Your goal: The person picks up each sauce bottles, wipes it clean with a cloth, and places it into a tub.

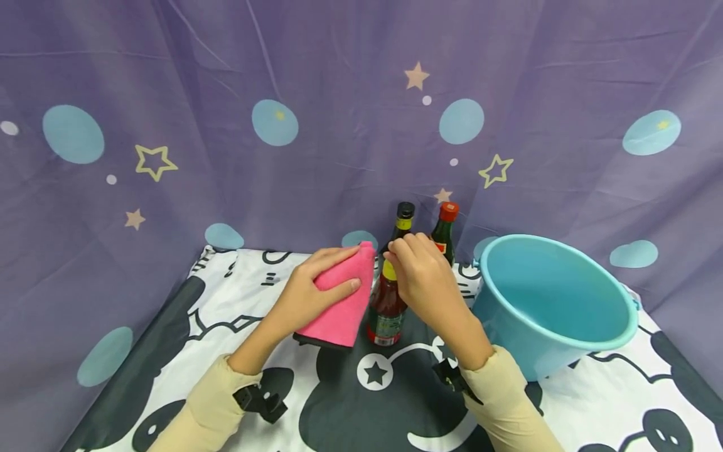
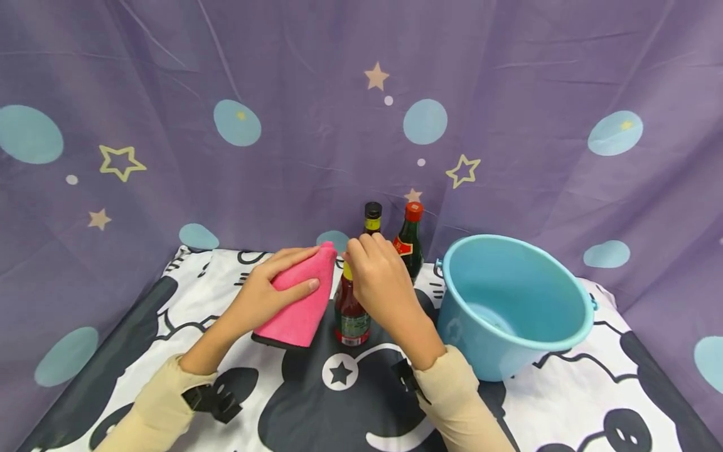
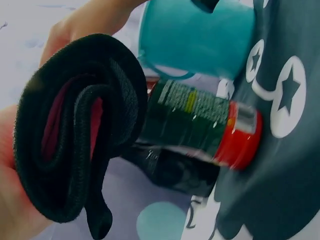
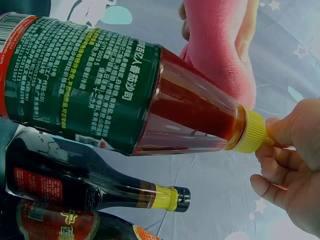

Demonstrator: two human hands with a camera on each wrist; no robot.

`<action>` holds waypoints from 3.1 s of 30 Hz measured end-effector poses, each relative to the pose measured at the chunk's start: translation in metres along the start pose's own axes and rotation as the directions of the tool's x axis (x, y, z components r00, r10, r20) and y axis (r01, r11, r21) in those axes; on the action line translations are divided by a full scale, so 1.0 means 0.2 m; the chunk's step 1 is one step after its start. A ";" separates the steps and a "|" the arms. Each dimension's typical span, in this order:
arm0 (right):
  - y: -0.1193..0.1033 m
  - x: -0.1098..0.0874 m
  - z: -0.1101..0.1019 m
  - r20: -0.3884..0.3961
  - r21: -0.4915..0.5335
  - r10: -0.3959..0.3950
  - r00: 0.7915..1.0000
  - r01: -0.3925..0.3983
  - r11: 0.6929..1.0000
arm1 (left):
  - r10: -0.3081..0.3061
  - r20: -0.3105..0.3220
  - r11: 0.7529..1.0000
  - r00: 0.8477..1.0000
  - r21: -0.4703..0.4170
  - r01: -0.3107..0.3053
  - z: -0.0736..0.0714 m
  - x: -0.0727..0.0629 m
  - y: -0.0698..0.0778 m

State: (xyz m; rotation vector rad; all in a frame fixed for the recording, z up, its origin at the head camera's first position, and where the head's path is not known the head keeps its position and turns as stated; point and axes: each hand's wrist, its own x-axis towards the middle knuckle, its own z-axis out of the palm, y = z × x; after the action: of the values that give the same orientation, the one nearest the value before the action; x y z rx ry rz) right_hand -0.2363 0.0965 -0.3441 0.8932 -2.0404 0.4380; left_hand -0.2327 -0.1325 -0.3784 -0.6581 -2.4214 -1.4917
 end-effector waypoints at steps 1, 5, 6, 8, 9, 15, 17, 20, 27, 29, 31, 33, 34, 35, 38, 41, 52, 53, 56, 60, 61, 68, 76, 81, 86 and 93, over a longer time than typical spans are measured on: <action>0.00 0.00 0.00 -0.001 -0.001 0.000 1.000 0.000 1.000 | 0.001 0.014 1.000 1.000 -0.021 -0.001 0.01 0.00 0.00; -0.01 0.00 0.00 -0.005 -0.002 0.000 1.000 0.000 1.000 | 0.023 0.054 0.999 0.998 -0.048 -0.021 0.06 -0.02 0.00; -0.01 0.00 0.00 -0.009 -0.004 -0.001 1.000 0.001 1.000 | 0.029 0.058 0.999 0.998 -0.045 -0.026 0.07 -0.02 0.00; -0.01 0.00 0.00 -0.013 -0.004 0.000 1.000 0.000 1.000 | 0.039 0.056 0.999 0.998 -0.033 -0.037 0.08 -0.02 0.00; -0.01 0.00 0.00 -0.015 -0.004 0.000 1.000 0.000 1.000 | 0.039 0.055 0.999 0.998 -0.024 -0.038 0.08 -0.02 0.00; -0.01 0.00 0.00 -0.015 -0.001 -0.004 1.000 0.004 1.000 | 0.050 0.058 0.999 0.997 0.017 -0.051 0.07 -0.03 0.01; -0.01 0.00 0.00 -0.016 -0.007 -0.005 1.000 0.005 1.000 | 0.060 0.064 0.998 0.996 0.020 -0.061 0.07 -0.03 0.01; -0.02 0.00 0.00 -0.017 -0.011 -0.005 1.000 0.005 1.000 | 0.074 0.072 0.996 0.995 0.035 -0.077 0.06 -0.03 0.01; -0.02 0.00 0.00 -0.016 -0.003 -0.010 1.000 0.010 1.000 | 0.089 0.120 0.990 0.989 0.102 -0.102 0.03 -0.03 -0.01; -0.02 0.00 0.00 -0.014 -0.005 -0.011 1.000 0.011 1.000 | 0.072 0.142 0.989 0.987 0.117 -0.089 0.03 -0.03 -0.02; -0.01 0.00 0.00 -0.015 -0.004 -0.010 1.000 0.010 1.000 | 0.044 0.167 0.990 0.985 0.126 -0.066 0.02 -0.03 -0.03; -0.01 -0.01 0.00 -0.014 -0.005 -0.006 1.000 0.006 1.000 | 0.018 0.188 0.990 0.982 0.135 -0.044 0.02 -0.03 -0.04; -0.01 -0.01 0.00 -0.013 -0.004 -0.003 1.000 0.003 1.000 | 0.010 0.198 0.990 0.980 0.138 -0.038 0.02 -0.03 -0.05; -0.01 -0.01 0.00 -0.014 -0.003 -0.002 1.000 0.002 1.000 | 0.003 0.207 0.990 0.978 0.141 -0.033 0.02 -0.03 -0.05; -0.01 -0.01 0.00 -0.015 0.001 0.001 1.000 -0.001 1.000 | 0.008 0.227 0.987 0.974 0.155 -0.045 0.01 -0.03 -0.07; -0.02 -0.01 0.00 -0.015 0.004 0.001 1.000 -0.001 1.000 | 0.018 0.241 0.984 0.970 0.167 -0.060 0.01 -0.03 -0.07; -0.01 -0.01 0.00 -0.014 0.010 0.003 1.000 -0.003 1.000 | -0.035 0.295 0.972 0.955 0.233 -0.036 0.02 -0.03 -0.13; -0.01 -0.01 0.00 -0.014 0.010 0.001 1.000 -0.001 1.000 | -0.045 0.303 0.968 0.952 0.247 -0.033 0.03 -0.04 -0.14; -0.01 -0.01 0.00 -0.011 0.006 0.001 1.000 -0.001 1.000 | -0.075 0.325 0.961 0.943 0.277 -0.019 0.05 -0.04 -0.17; -0.02 -0.01 0.00 -0.009 -0.002 0.002 1.000 -0.002 1.000 | -0.085 0.336 0.957 0.938 0.290 -0.017 0.06 -0.04 -0.19; -0.02 -0.01 -0.01 -0.009 -0.003 0.001 1.000 -0.001 1.000 | -0.081 0.337 0.955 0.938 0.295 -0.024 0.07 -0.04 -0.19; -0.02 -0.01 0.00 -0.015 0.005 -0.001 1.000 0.001 1.000 | -0.082 0.352 0.942 0.932 0.332 -0.042 0.07 -0.05 -0.20; -0.02 -0.01 0.01 -0.016 0.010 -0.001 1.000 0.001 1.000 | -0.150 0.386 0.926 0.910 0.378 -0.007 0.12 -0.05 -0.25; -0.02 -0.01 0.00 -0.017 0.011 0.005 1.000 -0.005 1.000 | -0.172 0.420 0.916 0.891 0.402 -0.013 0.12 -0.05 -0.27; -0.03 0.00 -0.02 -0.017 -0.004 0.002 1.000 -0.002 1.000 | -0.151 0.438 0.921 0.886 0.389 -0.035 0.10 -0.04 -0.26; -0.04 -0.01 -0.04 0.060 -0.120 -0.017 0.998 0.024 0.992 | -0.128 0.453 0.924 0.882 0.377 -0.059 0.05 -0.03 -0.23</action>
State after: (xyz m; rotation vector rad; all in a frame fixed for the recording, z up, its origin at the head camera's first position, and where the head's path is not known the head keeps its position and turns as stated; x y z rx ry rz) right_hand -0.2248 0.0965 -0.3405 0.8615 -2.0856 0.2768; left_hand -0.2486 -0.1423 -0.4214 -0.9777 -2.9821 -0.8857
